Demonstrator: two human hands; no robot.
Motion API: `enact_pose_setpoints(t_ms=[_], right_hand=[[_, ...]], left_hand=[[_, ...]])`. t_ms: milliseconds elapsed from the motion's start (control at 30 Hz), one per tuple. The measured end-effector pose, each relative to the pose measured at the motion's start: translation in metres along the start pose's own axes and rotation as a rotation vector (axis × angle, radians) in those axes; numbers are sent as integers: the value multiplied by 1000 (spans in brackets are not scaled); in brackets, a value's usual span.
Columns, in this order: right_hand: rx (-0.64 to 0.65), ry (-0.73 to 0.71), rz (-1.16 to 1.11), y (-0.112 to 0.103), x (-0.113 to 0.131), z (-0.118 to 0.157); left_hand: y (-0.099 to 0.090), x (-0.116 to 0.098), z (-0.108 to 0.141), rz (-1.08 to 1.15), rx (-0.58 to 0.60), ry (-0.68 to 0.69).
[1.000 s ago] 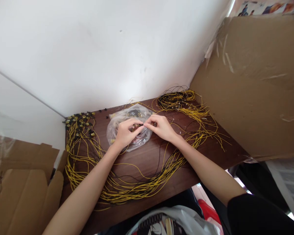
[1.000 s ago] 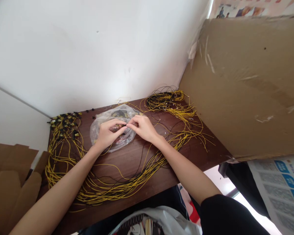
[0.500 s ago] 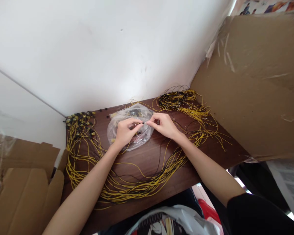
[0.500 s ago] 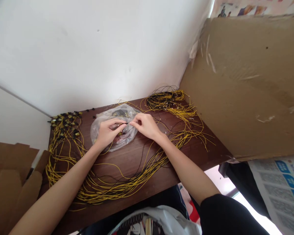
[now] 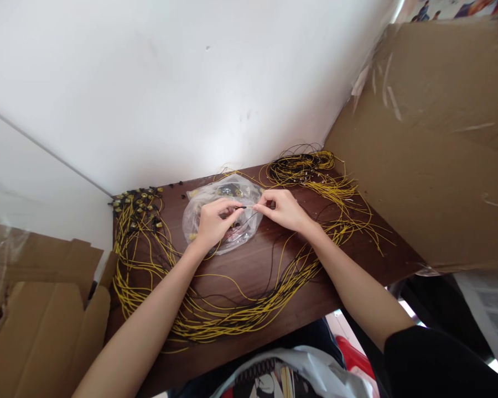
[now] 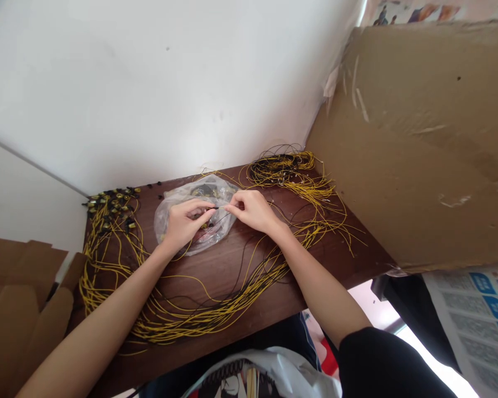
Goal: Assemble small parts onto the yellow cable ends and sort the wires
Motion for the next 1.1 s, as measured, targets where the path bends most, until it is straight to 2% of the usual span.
enact_pose_setpoints(t_ms=[267,600,833,1100], right_hand=[[-12,23,-3,-7,0,0],[-26,41,-35,-6,0,0],[6,21,-23,-2,-2,1],[51,19,-10,-3,-2,0]], left_hand=[[-2,1,0,7,-44,-51],[-2,2,-2,39,-19,-15],[1,13,0,237,-39,-150],[2,16,0,306,-47,-228]])
Point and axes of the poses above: each hand's wrist, its own z-axis away from the middle knuckle, its own y-axis out of the palm, x = y × z, the point moved 4 cm from there along -z, towards the middle knuckle, and after that the axes turned 1 degree about -x, right-handed, at the moved point
